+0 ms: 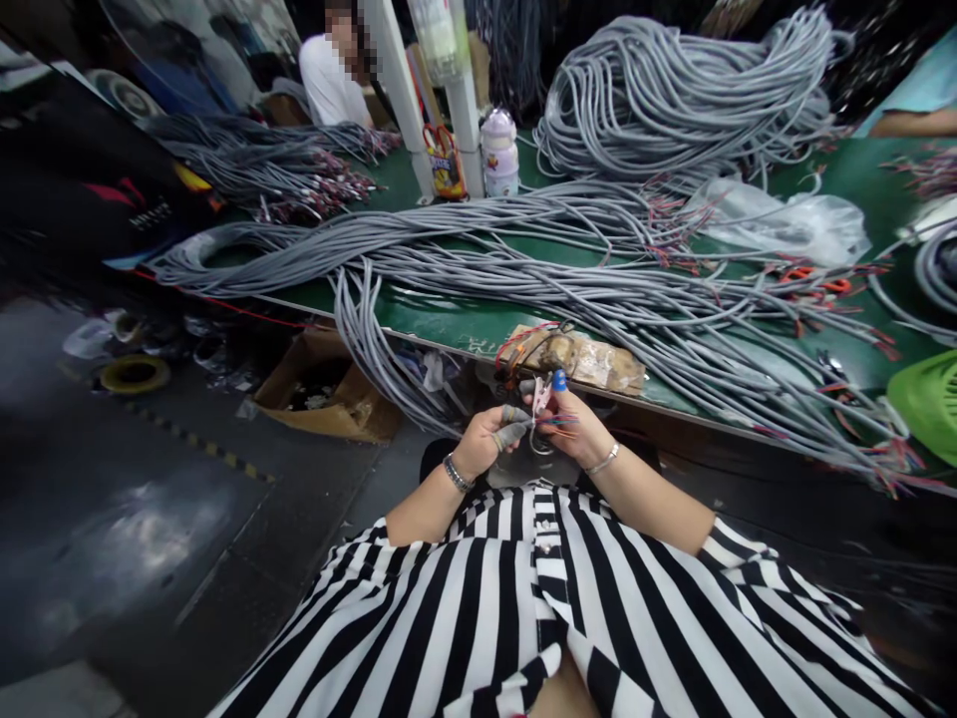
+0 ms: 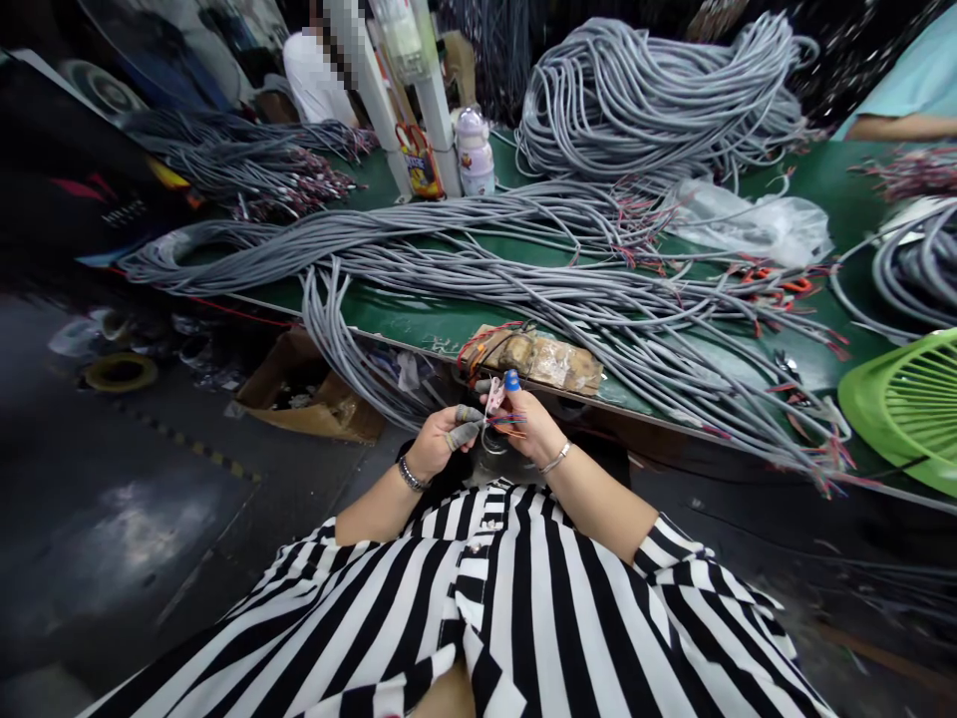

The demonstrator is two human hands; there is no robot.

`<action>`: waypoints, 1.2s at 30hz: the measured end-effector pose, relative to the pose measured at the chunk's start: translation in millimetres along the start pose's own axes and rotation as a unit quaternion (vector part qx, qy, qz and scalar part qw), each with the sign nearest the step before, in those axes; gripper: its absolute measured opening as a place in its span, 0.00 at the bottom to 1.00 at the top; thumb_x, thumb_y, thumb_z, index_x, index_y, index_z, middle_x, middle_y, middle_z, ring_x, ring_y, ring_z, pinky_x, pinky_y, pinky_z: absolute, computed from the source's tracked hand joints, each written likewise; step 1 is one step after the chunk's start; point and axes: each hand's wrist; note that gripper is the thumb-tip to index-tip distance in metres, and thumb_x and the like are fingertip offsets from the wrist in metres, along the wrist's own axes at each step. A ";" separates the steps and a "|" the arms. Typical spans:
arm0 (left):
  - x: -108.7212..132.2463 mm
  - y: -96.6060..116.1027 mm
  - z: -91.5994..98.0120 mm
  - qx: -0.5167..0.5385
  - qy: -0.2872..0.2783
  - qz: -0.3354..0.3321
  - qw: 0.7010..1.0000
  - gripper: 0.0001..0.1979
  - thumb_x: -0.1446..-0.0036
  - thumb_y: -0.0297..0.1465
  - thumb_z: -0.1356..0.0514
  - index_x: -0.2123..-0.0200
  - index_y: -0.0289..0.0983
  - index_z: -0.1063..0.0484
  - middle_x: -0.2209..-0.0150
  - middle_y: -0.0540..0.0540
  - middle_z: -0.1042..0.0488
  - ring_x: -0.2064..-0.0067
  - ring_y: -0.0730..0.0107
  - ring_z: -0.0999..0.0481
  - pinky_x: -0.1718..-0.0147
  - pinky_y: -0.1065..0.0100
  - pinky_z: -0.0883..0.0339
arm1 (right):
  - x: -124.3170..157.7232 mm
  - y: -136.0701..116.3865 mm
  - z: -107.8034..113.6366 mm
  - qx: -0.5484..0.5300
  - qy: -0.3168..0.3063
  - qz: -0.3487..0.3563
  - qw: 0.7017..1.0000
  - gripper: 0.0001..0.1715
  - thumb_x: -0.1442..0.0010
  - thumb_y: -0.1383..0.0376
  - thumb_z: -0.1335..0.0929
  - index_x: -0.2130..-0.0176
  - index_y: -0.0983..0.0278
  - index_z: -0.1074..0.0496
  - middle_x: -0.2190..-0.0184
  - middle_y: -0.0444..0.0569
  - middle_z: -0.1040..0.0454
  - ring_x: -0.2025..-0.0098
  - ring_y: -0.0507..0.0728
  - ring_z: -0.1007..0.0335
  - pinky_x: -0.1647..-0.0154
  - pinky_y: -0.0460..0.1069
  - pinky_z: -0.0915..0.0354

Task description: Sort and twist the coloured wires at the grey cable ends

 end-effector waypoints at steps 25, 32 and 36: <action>50.5 2.8 11.9 -0.040 -0.093 0.033 0.994 0.21 0.48 0.46 0.35 0.66 0.31 0.24 0.76 0.47 0.28 0.76 0.77 0.33 0.75 0.74 0.40 | 11.5 12.1 29.1 0.001 -0.035 -0.019 0.999 0.33 0.51 0.37 0.32 0.70 0.64 0.35 0.74 0.44 0.30 0.83 0.44 0.54 0.87 0.40 0.65; 49.1 7.9 32.6 0.023 -0.084 0.091 0.992 0.21 0.47 0.46 0.35 0.68 0.31 0.27 0.79 0.49 0.29 0.79 0.79 0.32 0.78 0.76 0.38 | 14.3 16.4 36.7 0.041 -0.013 -0.042 0.998 0.29 0.49 0.42 0.29 0.68 0.66 0.30 0.73 0.46 0.28 0.82 0.44 0.56 0.86 0.41 0.66; 45.5 21.8 39.3 0.081 -0.065 0.084 0.991 0.21 0.51 0.45 0.32 0.68 0.32 0.28 0.76 0.46 0.25 0.77 0.70 0.24 0.77 0.71 0.31 | 16.2 19.8 41.5 0.097 -0.015 -0.040 0.994 0.27 0.50 0.45 0.28 0.70 0.67 0.29 0.73 0.47 0.28 0.82 0.43 0.56 0.85 0.42 0.66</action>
Point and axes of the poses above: each hand's wrist, its own x-axis away from the middle knuckle, its own z-axis out of the back of the hand, y = z × x
